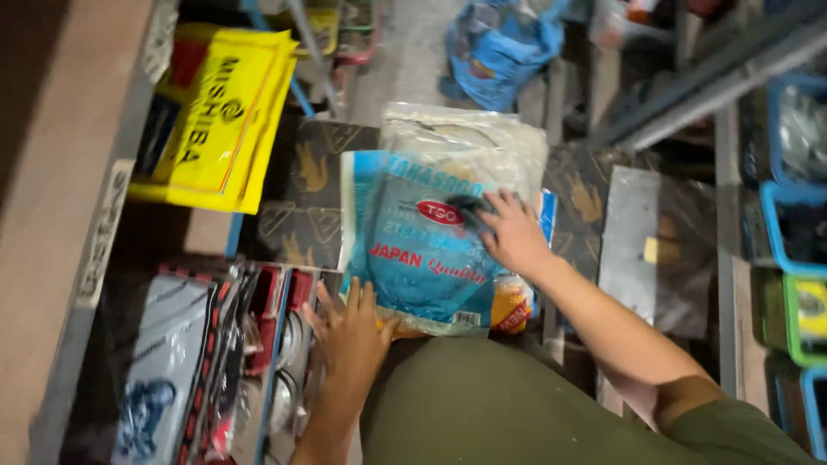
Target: The person repeatedly wipes the surface of a plastic-wrapped motorcycle part package with a dark cloth. They lift the package from a shelf, clean it on a workbench, and return it to the shelf multiple times.
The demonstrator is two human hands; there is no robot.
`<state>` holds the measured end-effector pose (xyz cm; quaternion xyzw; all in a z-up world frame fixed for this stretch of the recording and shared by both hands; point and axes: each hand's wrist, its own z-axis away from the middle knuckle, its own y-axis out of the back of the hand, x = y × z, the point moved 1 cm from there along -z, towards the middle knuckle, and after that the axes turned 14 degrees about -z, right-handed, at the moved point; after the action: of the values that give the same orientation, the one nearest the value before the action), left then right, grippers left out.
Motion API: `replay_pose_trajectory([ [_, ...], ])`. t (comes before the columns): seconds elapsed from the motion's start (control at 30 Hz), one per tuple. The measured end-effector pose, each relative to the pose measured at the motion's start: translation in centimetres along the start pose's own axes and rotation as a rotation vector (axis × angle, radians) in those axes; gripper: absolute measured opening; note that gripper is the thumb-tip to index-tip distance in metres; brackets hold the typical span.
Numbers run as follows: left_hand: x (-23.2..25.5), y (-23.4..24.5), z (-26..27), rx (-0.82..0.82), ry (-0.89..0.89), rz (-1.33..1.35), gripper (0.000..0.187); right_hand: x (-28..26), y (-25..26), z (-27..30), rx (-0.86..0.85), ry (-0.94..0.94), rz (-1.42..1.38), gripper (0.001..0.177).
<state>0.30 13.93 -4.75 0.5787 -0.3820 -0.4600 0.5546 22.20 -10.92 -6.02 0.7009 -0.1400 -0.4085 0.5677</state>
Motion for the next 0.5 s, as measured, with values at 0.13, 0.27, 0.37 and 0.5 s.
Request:
replay_pose_trajectory([
  [0.13, 0.2, 0.5, -1.1, -0.003, -0.268, -0.200, 0.105, -3.5, 1.5, 1.4, 0.118, -0.045, -0.042, 0.045],
  [0.27, 2.6, 1.7, -2.7, 0.153, -0.427, -0.116, 0.103, -8.2, -1.2, 5.0, 0.011, 0.076, -0.170, 0.045],
  [0.37, 3.6, 1.9, -2.9, 0.171, -0.517, -0.124, 0.079, -10.8, -0.6, 7.6, -0.108, 0.046, -0.400, 0.045],
  [0.5, 4.2, 1.2, -2.9, 0.162, -0.556, -0.094, 0.075, -9.9, 0.9, 8.0, -0.100, 0.012, -0.444, 0.050],
])
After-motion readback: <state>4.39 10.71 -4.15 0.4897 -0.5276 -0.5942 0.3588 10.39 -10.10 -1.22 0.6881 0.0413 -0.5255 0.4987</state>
